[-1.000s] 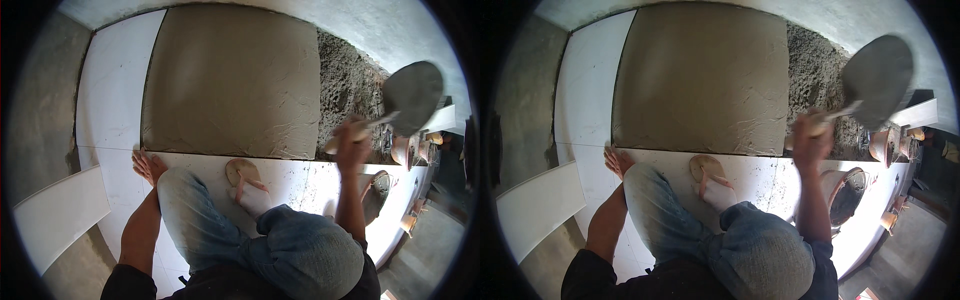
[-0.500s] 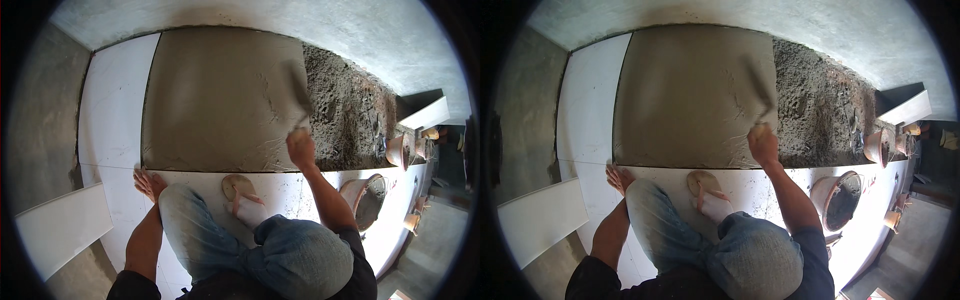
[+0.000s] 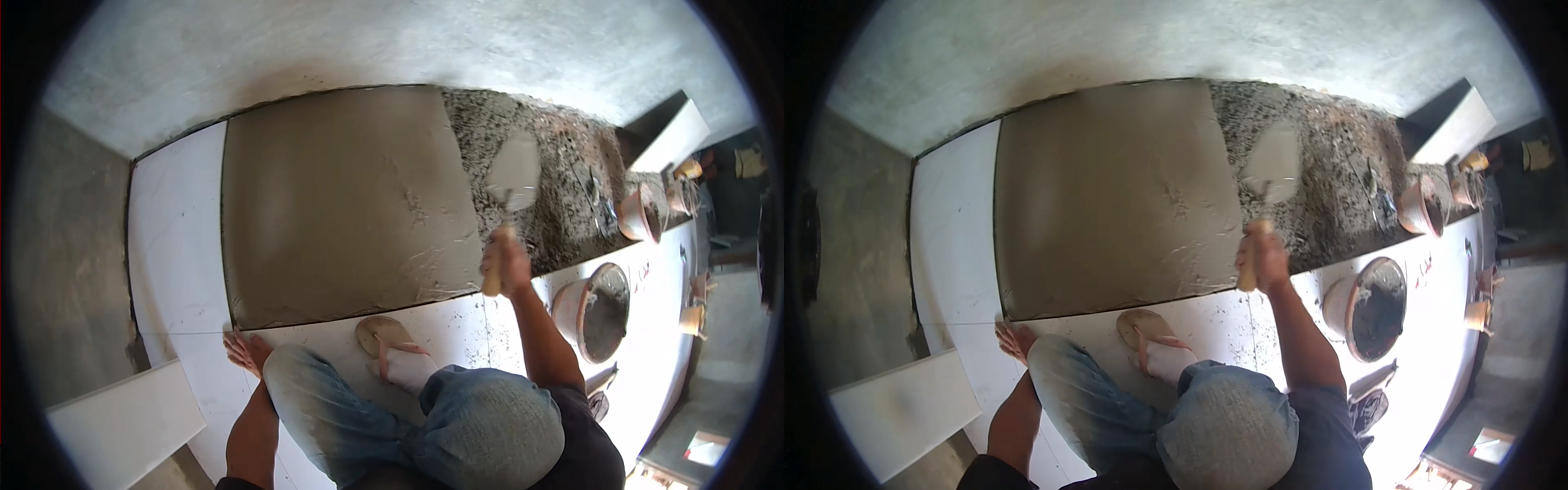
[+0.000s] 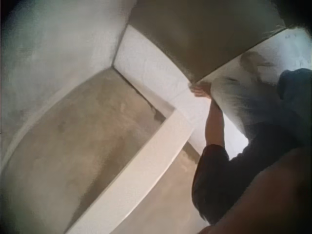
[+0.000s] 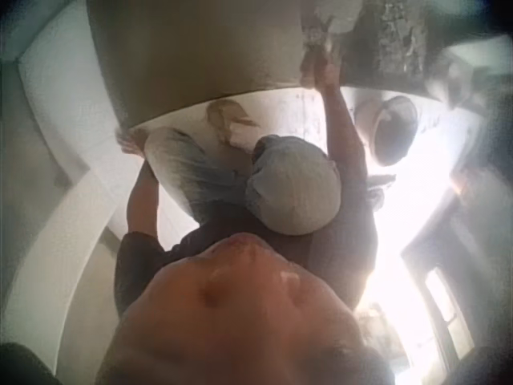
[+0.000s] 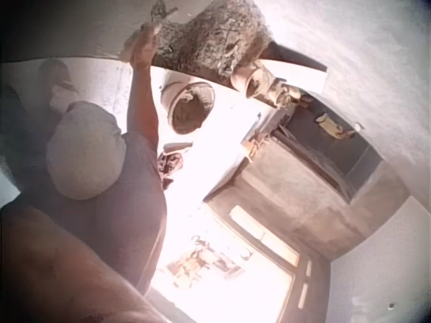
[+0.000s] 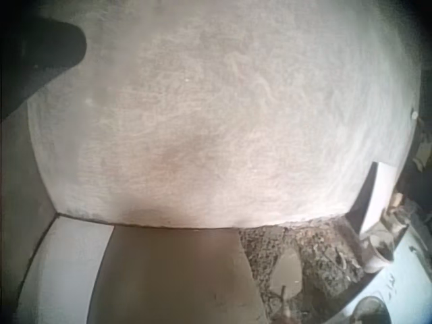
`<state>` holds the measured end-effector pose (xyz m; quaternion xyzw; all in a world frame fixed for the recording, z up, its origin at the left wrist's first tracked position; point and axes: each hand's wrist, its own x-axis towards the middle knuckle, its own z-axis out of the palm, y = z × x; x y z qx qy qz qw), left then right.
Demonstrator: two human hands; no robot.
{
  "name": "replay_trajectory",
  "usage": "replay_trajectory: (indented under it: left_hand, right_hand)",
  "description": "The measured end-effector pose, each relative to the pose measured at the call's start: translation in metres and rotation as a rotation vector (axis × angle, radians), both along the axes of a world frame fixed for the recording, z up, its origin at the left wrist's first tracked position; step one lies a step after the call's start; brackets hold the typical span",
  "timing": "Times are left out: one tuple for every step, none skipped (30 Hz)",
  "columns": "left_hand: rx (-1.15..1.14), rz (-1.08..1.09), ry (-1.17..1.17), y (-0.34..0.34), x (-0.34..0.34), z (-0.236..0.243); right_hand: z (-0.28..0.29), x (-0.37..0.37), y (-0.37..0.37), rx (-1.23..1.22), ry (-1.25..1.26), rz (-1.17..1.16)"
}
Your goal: The person spreads mortar on the floor using a trowel and positions a large white tile onto the surface. The person aligns the tile with those already laid, wipes the tile surface and edges with a cloth, and taps the tile into place using a rubber mallet.
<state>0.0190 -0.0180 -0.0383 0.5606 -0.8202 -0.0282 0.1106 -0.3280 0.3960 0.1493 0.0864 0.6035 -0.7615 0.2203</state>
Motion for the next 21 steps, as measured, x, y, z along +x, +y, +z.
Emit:
replay_trajectory:
  left_hand:
    - [-0.002, 0.007, -0.025, -0.001, 0.0, -0.001]
    - [0.036, 0.034, -0.086, -0.003, 0.0, -0.002]
    - [0.011, 0.002, -0.028, -0.004, 0.001, -0.003]
    - [0.007, 0.01, -0.042, -0.007, 0.0, -0.003]
    - [0.033, 0.035, -0.138, -0.009, 0.001, -0.003]
    - [0.056, 0.074, -0.134, -0.012, -0.001, -0.004]
    - [0.045, 0.043, -0.068, -0.014, 0.001, -0.003]
    - [0.055, 0.037, -0.064, -0.019, -0.001, -0.003]
    - [0.033, 0.017, -0.086, -0.022, 0.0, -0.001]
    - [0.074, 0.012, -0.079, -0.026, -0.001, 0.0]
    - [0.083, -0.006, -0.089, -0.03, -0.001, 0.003]
    - [0.099, -0.005, -0.132, -0.034, -0.001, 0.006]
    - [0.137, -0.014, -0.072, -0.037, -0.002, 0.009]
    - [0.184, -0.008, -0.045, -0.041, -0.003, 0.014]
    - [0.185, -0.008, -0.026, -0.043, -0.004, 0.019]
    - [0.184, -0.016, 0.014, -0.044, -0.006, 0.024]
    - [0.137, -0.028, 0.044, -0.044, -0.009, 0.029]
    - [0.155, -0.018, 0.02, -0.043, -0.01, 0.035]
    - [0.124, -0.019, 0.021, -0.041, -0.012, 0.04]
    - [0.157, -0.002, -0.027, -0.04, -0.015, 0.045]
    - [0.144, 0.002, -0.066, -0.038, -0.017, 0.049]
  right_hand:
    - [0.014, 0.007, 0.02, -0.133, -0.024, -0.179]
    - [0.032, 0.014, 0.043, -0.206, 0.042, -0.238]
    - [0.051, 0.021, 0.065, -0.258, 0.076, -0.309]
    - [0.071, 0.027, 0.088, -0.232, 0.053, -0.424]
    - [0.086, 0.039, 0.107, -0.223, 0.041, -0.514]
    - [0.101, 0.055, 0.127, -0.169, 0.05, -0.589]
    - [0.112, 0.069, 0.144, -0.15, 0.09, -0.584]
    - [0.115, 0.077, 0.156, -0.207, 0.045, -0.705]
    - [0.12, 0.087, 0.17, -0.294, 0.028, -0.75]
    - [0.118, 0.094, 0.182, -0.24, 0.022, -0.85]
    - [0.116, 0.101, 0.193, -0.262, 0.018, -0.841]
    - [0.11, 0.106, 0.202, -0.278, 0.003, -0.877]
    - [0.103, 0.109, 0.208, -0.275, -0.009, -0.963]
    - [0.094, 0.112, 0.211, -0.324, 0.078, -0.884]
    - [0.088, 0.116, 0.211, -0.37, 0.134, -0.802]
    - [0.081, 0.12, 0.207, -0.395, 0.179, -0.786]
    - [0.075, 0.124, 0.198, -0.466, 0.155, -0.879]
    - [0.071, 0.129, 0.187, -0.516, 0.153, -0.967]
    - [0.065, 0.133, 0.171, -0.459, 0.087, -1.05]
    - [0.062, 0.141, 0.154, -0.484, 0.056, -0.96]
    - [0.058, 0.149, 0.136, -0.522, -0.025, -0.786]
